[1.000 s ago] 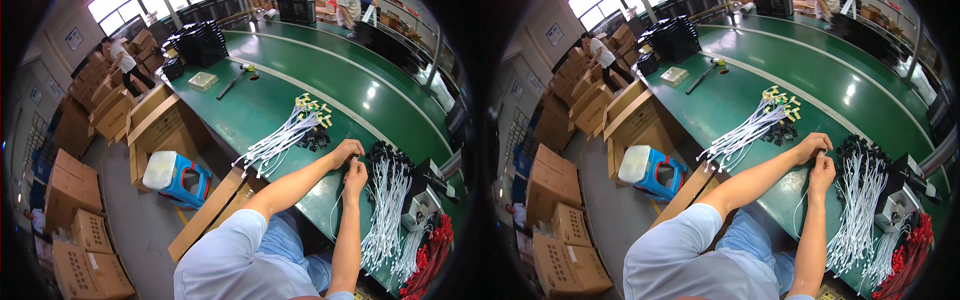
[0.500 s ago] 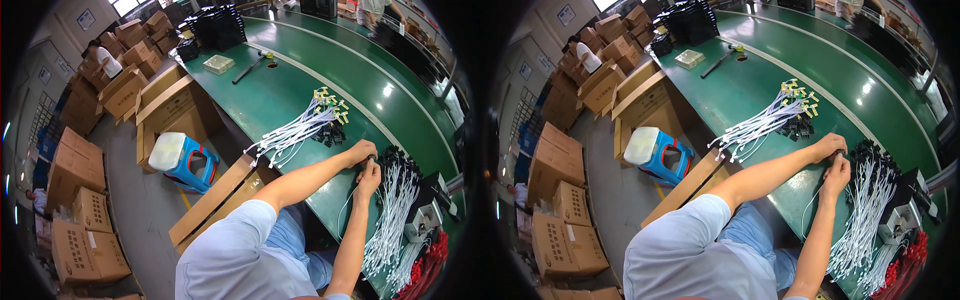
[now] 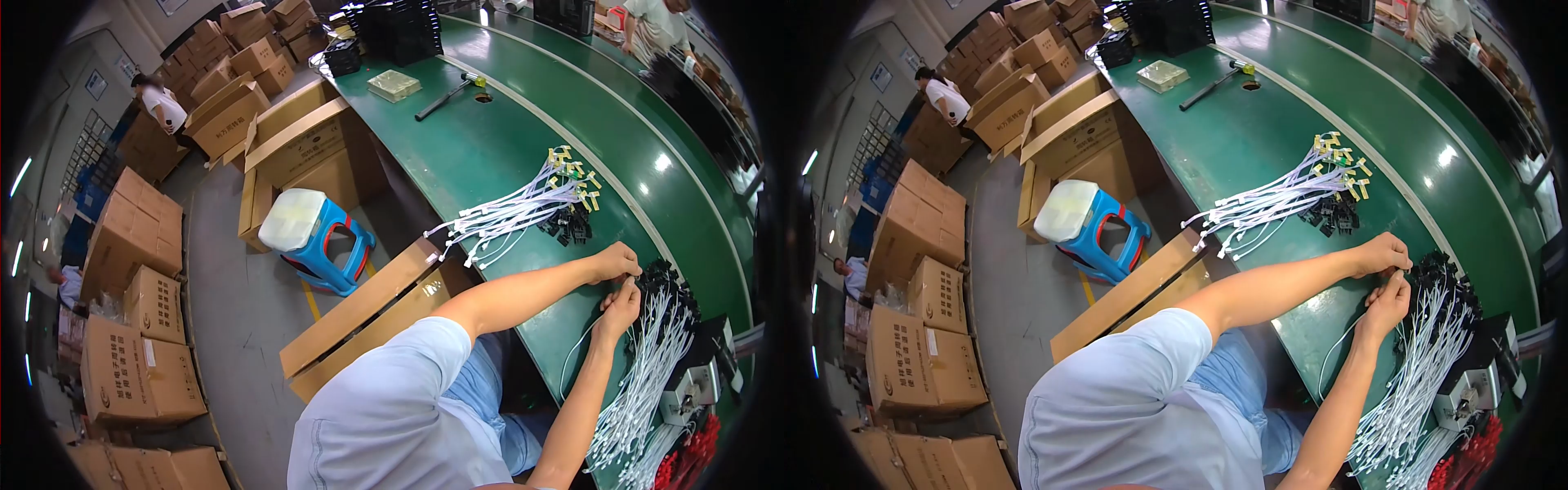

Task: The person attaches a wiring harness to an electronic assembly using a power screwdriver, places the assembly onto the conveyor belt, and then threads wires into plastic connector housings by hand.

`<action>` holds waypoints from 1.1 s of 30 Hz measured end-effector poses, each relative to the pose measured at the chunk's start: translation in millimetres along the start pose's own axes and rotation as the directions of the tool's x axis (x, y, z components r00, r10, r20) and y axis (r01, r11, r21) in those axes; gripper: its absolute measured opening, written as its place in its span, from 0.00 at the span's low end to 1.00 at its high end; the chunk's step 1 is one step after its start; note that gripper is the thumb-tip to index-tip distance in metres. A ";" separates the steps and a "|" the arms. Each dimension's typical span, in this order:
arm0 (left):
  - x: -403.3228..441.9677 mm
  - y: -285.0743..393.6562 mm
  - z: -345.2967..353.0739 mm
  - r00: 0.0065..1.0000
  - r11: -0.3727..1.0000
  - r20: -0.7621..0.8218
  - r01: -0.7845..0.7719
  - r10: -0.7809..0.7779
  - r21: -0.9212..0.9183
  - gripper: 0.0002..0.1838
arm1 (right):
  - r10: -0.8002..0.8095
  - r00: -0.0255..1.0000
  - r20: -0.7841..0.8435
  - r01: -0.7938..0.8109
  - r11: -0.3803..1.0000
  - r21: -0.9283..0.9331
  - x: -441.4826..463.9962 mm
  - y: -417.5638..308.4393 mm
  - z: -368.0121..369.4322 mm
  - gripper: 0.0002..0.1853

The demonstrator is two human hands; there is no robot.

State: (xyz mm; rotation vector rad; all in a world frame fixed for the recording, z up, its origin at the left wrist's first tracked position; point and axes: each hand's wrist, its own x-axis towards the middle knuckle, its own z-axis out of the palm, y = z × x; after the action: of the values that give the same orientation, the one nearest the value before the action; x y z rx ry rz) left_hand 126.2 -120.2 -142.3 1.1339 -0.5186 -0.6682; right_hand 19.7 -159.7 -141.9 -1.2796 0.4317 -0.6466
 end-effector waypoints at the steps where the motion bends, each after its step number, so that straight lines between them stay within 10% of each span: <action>1: 0.7 -0.6 0.2 1.000 1.000 -0.001 0.001 -0.001 -0.005 0.10 | 0.020 1.000 0.007 -0.021 1.000 0.019 0.0 -0.8 0.2 0.15; 13: 2.6 -4.1 -1.1 0.972 0.948 -0.042 -0.218 0.233 0.234 0.07 | -0.015 1.000 0.003 0.015 1.000 -0.013 10.1 17.7 -9.8 0.13; 23: -8.7 8.5 5.6 0.999 0.993 -0.015 -0.032 0.034 0.117 0.12 | 0.089 0.996 -0.031 -0.089 0.996 -0.012 -0.6 -8.3 -1.7 0.12; 25: -5.6 5.5 1.4 0.899 0.648 0.004 -0.319 0.438 0.692 0.11 | 0.069 0.996 -0.054 -0.069 0.998 0.014 -1.1 -7.6 -1.0 0.12; 27: -13.1 22.3 -0.2 0.841 0.283 0.143 -0.329 0.522 0.901 0.08 | 0.058 0.995 -0.082 -0.056 0.998 0.021 -0.2 -3.9 -1.0 0.11; 33: -28.4 49.5 -58.0 0.849 -0.395 0.471 -0.357 0.242 0.847 0.20 | 0.013 0.993 -0.116 -0.011 1.000 0.016 2.1 -2.1 1.6 0.17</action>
State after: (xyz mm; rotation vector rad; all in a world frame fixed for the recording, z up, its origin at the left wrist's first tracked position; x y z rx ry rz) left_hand 156.8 -49.2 -117.1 2.4202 -1.6227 0.6208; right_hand 21.8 -160.3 -139.4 -1.2283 0.5285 -0.7151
